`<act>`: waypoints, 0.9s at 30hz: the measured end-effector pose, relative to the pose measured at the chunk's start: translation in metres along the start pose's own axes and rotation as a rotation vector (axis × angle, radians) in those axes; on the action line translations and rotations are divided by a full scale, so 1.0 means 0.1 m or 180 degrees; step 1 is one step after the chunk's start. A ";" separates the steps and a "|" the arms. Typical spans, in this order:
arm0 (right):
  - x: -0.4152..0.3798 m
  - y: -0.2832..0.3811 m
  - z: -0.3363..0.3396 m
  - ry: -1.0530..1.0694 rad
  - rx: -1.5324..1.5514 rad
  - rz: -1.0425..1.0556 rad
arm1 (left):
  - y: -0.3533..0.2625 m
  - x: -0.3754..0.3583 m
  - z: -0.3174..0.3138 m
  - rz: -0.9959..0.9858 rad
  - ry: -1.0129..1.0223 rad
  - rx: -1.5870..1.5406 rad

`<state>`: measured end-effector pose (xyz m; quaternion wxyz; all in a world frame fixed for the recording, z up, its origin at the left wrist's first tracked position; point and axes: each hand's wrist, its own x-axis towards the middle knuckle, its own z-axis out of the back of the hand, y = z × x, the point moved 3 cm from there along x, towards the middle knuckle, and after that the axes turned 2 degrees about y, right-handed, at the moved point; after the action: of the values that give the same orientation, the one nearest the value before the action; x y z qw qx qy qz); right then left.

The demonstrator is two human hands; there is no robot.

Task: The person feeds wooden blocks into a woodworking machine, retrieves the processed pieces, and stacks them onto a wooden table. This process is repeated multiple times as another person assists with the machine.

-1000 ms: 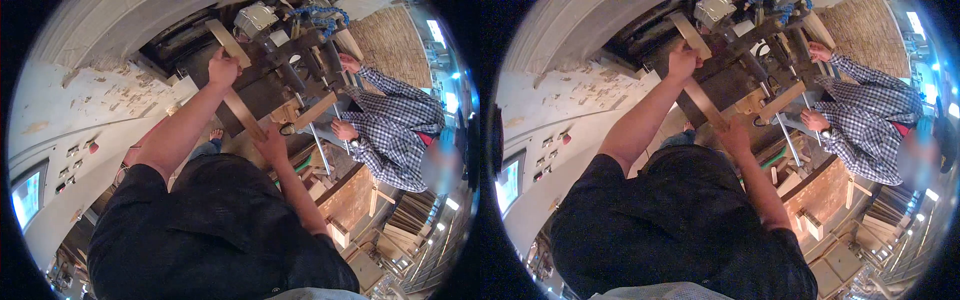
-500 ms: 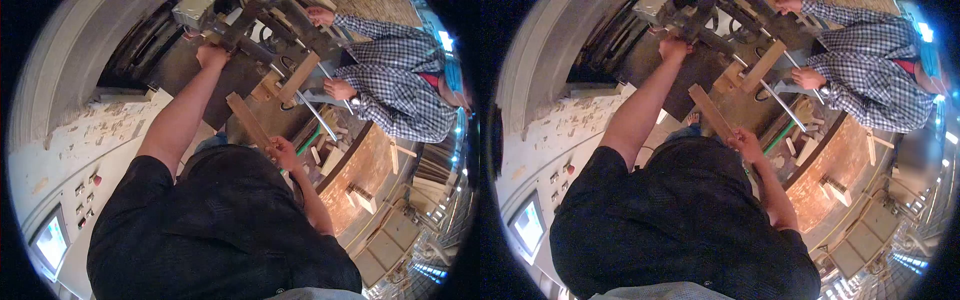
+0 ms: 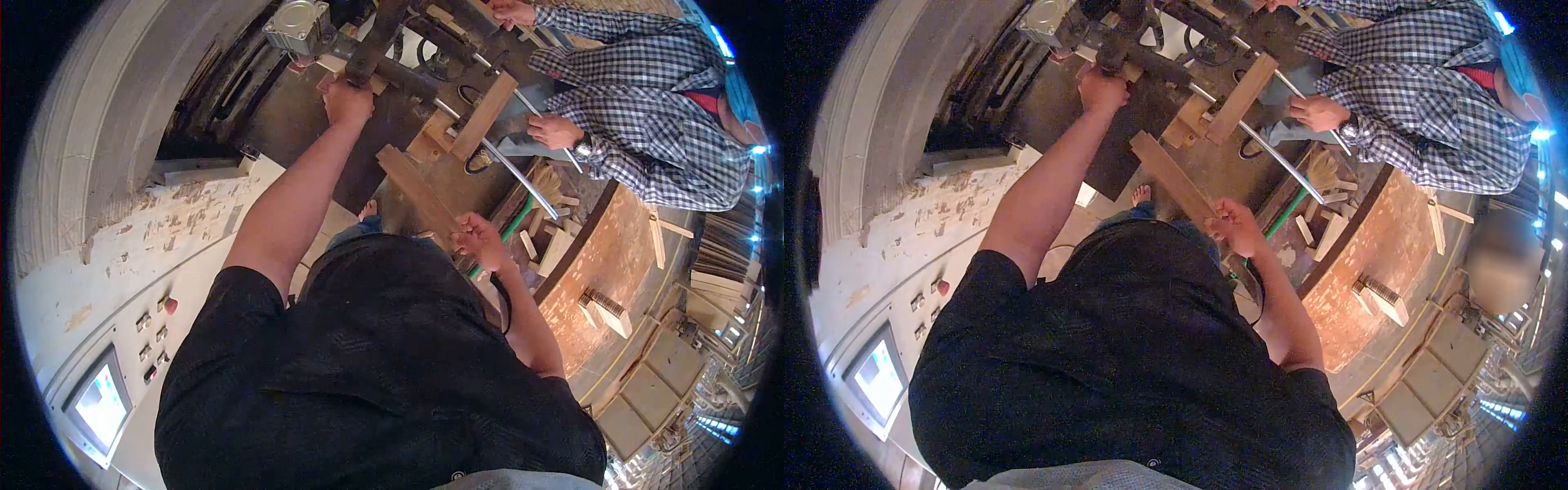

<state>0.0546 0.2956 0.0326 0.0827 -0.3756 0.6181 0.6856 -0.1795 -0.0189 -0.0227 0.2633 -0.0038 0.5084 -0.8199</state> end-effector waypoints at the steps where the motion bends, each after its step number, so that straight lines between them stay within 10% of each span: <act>1: 0.02 0.01 0.01 -0.0009 0.0057 0.0050 | -0.02 0.03 0.01 -0.0195 -0.0104 0.0505; 14: 0.07 0.04 0.00 0.0068 0.0263 0.0065 | -0.13 -0.08 0.24 -0.0994 -0.0208 0.1205; 16: 0.02 0.07 0.01 -0.0213 0.0378 0.0052 | 0.04 0.02 0.34 0.0560 0.0508 -0.1223; 27: -0.31 -0.22 0.04 -0.0566 0.0718 0.0155 | -0.07 0.07 0.21 0.0616 0.0498 -0.1315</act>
<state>0.0873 0.3150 0.0347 0.1621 -0.2867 0.6903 0.6442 -0.1827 -0.0366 -0.0086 0.2940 0.0547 0.6822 -0.6672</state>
